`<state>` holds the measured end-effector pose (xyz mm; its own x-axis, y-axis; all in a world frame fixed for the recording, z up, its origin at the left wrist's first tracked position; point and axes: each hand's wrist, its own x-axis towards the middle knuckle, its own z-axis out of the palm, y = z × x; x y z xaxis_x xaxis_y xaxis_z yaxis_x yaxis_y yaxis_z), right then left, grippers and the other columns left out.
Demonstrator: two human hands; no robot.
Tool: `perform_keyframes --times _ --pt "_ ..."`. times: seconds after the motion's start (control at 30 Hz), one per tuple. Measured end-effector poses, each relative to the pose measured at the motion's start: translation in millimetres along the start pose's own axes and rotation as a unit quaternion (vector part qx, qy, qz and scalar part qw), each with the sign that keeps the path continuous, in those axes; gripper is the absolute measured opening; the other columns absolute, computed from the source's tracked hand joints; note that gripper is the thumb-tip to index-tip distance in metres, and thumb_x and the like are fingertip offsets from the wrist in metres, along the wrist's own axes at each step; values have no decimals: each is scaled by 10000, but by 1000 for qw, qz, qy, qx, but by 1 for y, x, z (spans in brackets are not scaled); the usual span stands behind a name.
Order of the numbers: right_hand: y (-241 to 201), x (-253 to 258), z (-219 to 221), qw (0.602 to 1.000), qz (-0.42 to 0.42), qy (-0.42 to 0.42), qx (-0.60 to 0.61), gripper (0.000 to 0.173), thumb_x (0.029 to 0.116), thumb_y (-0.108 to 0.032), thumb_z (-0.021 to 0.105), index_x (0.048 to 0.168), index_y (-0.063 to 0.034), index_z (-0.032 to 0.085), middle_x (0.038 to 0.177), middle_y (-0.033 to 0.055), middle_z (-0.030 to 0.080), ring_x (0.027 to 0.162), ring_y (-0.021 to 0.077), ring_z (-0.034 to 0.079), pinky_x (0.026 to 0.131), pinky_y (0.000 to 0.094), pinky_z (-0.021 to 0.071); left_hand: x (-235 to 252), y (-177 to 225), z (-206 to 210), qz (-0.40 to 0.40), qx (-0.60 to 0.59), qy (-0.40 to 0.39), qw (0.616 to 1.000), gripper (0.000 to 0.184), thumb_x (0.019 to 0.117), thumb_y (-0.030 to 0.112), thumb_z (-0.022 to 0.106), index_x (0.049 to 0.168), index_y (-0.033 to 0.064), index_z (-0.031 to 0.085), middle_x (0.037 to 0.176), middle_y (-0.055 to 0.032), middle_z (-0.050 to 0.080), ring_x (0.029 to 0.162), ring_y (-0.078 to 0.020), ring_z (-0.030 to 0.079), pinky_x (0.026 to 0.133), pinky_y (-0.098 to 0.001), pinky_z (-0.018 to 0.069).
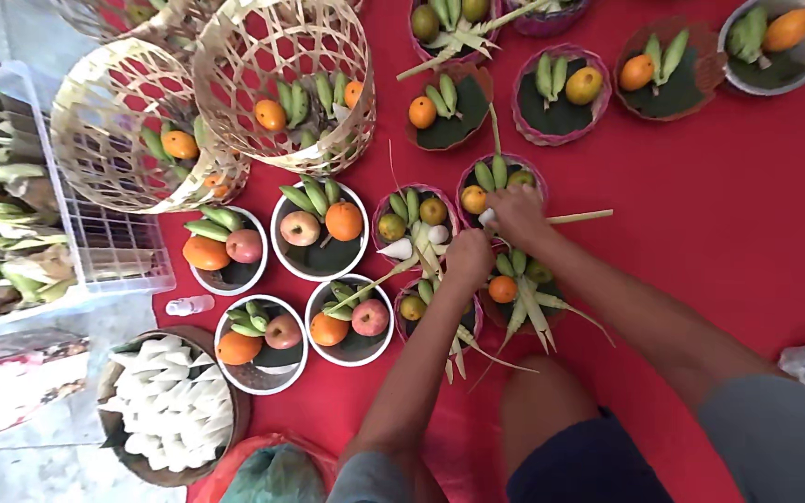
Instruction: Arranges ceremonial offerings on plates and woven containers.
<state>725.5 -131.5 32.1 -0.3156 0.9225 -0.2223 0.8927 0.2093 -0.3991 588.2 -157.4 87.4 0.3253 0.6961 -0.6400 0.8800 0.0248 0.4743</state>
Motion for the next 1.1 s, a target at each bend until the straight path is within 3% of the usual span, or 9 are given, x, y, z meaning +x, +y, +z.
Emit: perform_keyframes --times 0.17,0.3,0.4,0.5,0.67,0.8,0.87,1.0,1.1 --pt "-5 -2 -2 1000 17 3 -3 341 908 -100 750 1204 44 664 1106 279 699 1089 491 647 1002 663 432 -2 -5 5 20 -43 38 998 263 1033 129 528 1173 13 718 1102 -226 712 1074 -399 678 919 -597 528" --pt "-7 -1 -33 995 69 -68 39 408 950 -163 735 1310 -1 630 1113 266 711 1111 480 648 1052 682 394 -31 -13 -5 49 -78 105 990 365 1026 281 595 1320 82 678 1366 -197 612 1231 -354 614 1004 -545 507" --pt "-10 21 -59 996 69 -17 53 294 1030 -152 599 1263 13 668 1158 280 693 1126 495 648 939 703 481 -61 -36 8 125 -164 227 952 390 1012 261 604 1346 68 660 1387 -192 598 1231 -324 618 1002 -487 529" --pt "-16 67 -80 998 34 37 46 272 1047 -107 546 1248 17 681 1238 300 651 1173 505 622 972 689 478 -94 -58 28 151 -248 289 912 362 993 163 597 1309 1 669 1308 -211 646 1160 -275 660 954 -401 559" --pt "-41 128 -75 990 7 -94 -103 318 945 -133 733 1208 41 698 1307 330 590 1166 540 594 918 722 478 -143 -100 62 116 -322 298 891 347 978 91 584 1291 -37 663 1250 -216 666 1112 -228 678 931 -350 574" --pt "-43 128 -55 972 77 -158 -155 193 970 36 589 1117 115 685 1211 360 637 1159 567 599 919 742 457 -165 -121 74 101 -330 319 883 347 957 72 577 1268 -50 672 1206 -207 688 1033 -193 708 852 -304 597" --pt "-40 128 -50 968 93 -171 -159 181 985 25 579 1095 130 678 1183 357 647 1141 562 612 892 722 485 -165 -124 64 113 -320 322 884 346 956 68 576 1263 -63 667 1197 -207 690 1050 -196 702 886 -306 587" --pt "-23 141 -49 975 67 -175 -119 314 986 -198 698 1075 103 708 1174 349 657 1168 540 610 957 718 472 -128 -111 4 167 -245 341 892 324 970 74 569 1244 -58 680 1164 -208 708 1062 -247 701 936 -374 568" --pt "-9 150 -56 983 44 -167 -68 325 1035 -204 620 1124 96 707 1195 351 653 1204 536 594 1018 710 439 -71 -87 -54 192 -164 363 897 300 988 62 579 1252 -41 677 1144 -212 702 1065 -314 687 932 -454 557"
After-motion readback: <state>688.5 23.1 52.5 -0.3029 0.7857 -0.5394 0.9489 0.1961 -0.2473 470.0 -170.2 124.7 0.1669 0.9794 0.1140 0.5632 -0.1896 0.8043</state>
